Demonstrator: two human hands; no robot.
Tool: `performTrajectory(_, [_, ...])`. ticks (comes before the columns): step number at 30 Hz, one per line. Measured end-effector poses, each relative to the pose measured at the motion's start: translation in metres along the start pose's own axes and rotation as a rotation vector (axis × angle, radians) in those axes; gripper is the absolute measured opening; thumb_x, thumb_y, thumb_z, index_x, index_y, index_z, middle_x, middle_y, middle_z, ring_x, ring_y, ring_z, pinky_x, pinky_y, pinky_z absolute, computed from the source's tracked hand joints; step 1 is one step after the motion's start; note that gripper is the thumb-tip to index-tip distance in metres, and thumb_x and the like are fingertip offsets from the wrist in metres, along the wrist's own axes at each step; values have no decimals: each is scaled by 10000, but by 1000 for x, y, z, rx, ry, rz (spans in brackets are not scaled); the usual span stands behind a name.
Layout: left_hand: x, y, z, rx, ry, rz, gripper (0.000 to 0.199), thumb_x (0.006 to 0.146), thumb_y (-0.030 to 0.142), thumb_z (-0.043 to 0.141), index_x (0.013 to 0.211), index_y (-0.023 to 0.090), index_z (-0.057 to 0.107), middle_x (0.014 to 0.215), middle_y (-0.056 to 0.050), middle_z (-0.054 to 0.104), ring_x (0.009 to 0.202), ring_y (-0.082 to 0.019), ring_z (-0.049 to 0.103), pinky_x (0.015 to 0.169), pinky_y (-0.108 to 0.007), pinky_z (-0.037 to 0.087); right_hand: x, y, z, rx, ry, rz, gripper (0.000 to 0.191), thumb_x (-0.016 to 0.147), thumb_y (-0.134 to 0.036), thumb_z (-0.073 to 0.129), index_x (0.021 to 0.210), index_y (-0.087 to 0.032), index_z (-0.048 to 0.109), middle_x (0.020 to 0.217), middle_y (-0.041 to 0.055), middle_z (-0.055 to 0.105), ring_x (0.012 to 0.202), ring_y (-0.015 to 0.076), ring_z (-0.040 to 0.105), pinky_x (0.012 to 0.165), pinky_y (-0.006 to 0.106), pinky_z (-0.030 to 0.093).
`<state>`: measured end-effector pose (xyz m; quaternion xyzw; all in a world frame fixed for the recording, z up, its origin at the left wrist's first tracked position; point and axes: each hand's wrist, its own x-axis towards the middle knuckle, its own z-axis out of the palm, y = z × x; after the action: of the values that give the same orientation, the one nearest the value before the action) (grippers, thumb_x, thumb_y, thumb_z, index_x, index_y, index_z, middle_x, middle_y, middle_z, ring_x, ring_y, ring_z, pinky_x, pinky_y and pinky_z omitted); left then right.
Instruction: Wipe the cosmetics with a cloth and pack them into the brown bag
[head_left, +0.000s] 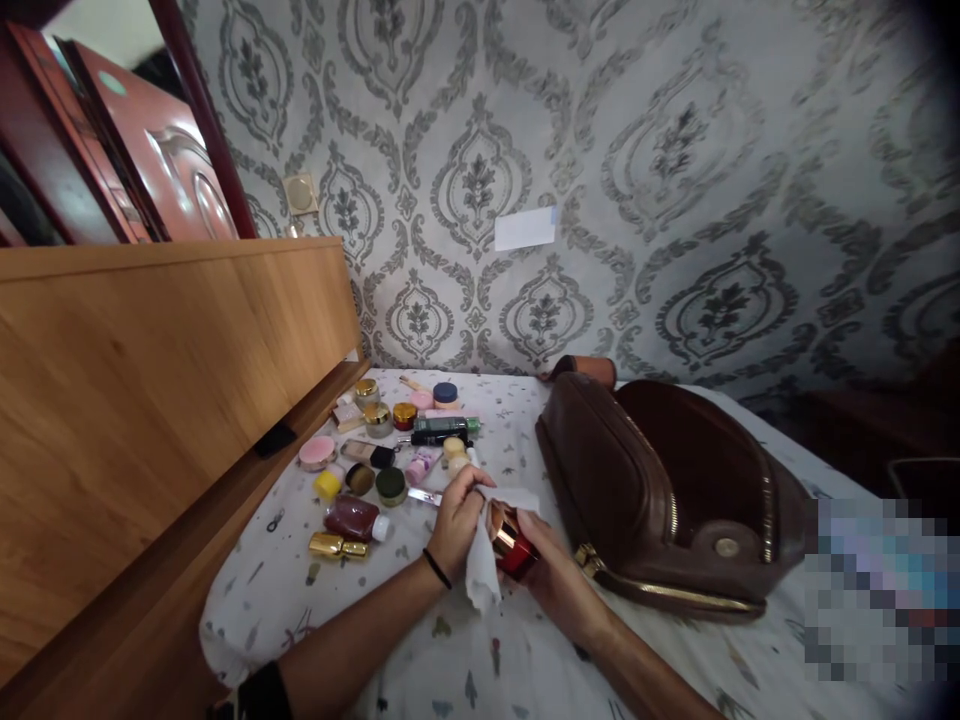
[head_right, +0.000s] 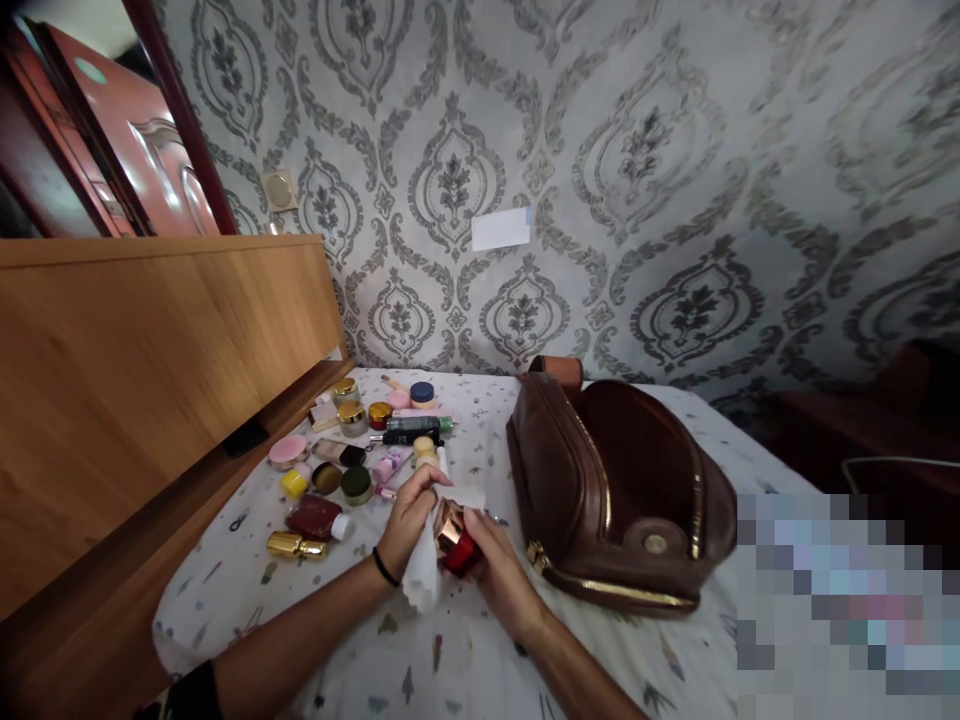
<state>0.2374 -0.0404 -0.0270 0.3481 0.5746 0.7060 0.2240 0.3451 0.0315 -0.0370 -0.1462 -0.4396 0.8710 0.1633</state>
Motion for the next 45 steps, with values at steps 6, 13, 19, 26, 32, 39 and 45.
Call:
performTrajectory(6, [-12,7,3,290,-91,205,334,951,405,387,1081,175,592,1026,-91,632,991,-230,586,919,-382,455,4,-5,-4,218,92,114,428,612,-540,826,873,-218,717,732,8,720,654,195,655,573,287,503])
performTrajectory(13, [-19,6,2,684,-153,427,593,889,550,515,1318,144,460,1162,-156,565,1109,-296,522,985,-483,431,2,-12,-5,290,131,247,361,752,-475,730,969,-187,723,896,68,768,901,275,717,834,390,547])
performTrajectory(19, [-19,8,1,880,-123,456,504,937,526,408,1223,126,516,1062,-149,606,1018,-294,554,919,-467,460,4,-10,-5,249,92,233,331,723,-476,765,903,-201,725,865,41,768,875,255,721,803,355,557])
performTrajectory(26, [-17,4,-5,717,-138,383,319,943,462,378,1047,195,518,960,-80,614,921,-244,597,826,-377,455,7,2,-9,237,43,202,367,675,-534,787,814,-207,697,791,10,747,836,227,698,747,322,535])
performTrajectory(32, [-16,6,-5,548,-151,284,292,970,469,325,916,220,468,809,-8,559,785,-184,550,761,-317,409,7,3,-8,228,-22,166,392,709,-557,754,823,-196,656,646,-25,676,568,138,600,489,224,412])
performTrajectory(39, [-10,9,-7,445,-94,219,362,955,517,384,763,215,441,683,28,461,674,-151,476,657,-269,385,1,-1,-3,212,-35,171,421,765,-595,685,750,-184,597,497,-54,544,397,83,443,377,187,239])
performTrajectory(45, [-8,6,-6,401,19,215,356,976,504,338,901,202,510,821,-10,558,804,-174,551,765,-294,449,4,-1,-4,180,-24,140,467,756,-651,646,890,-205,600,576,-33,604,429,105,501,376,184,207])
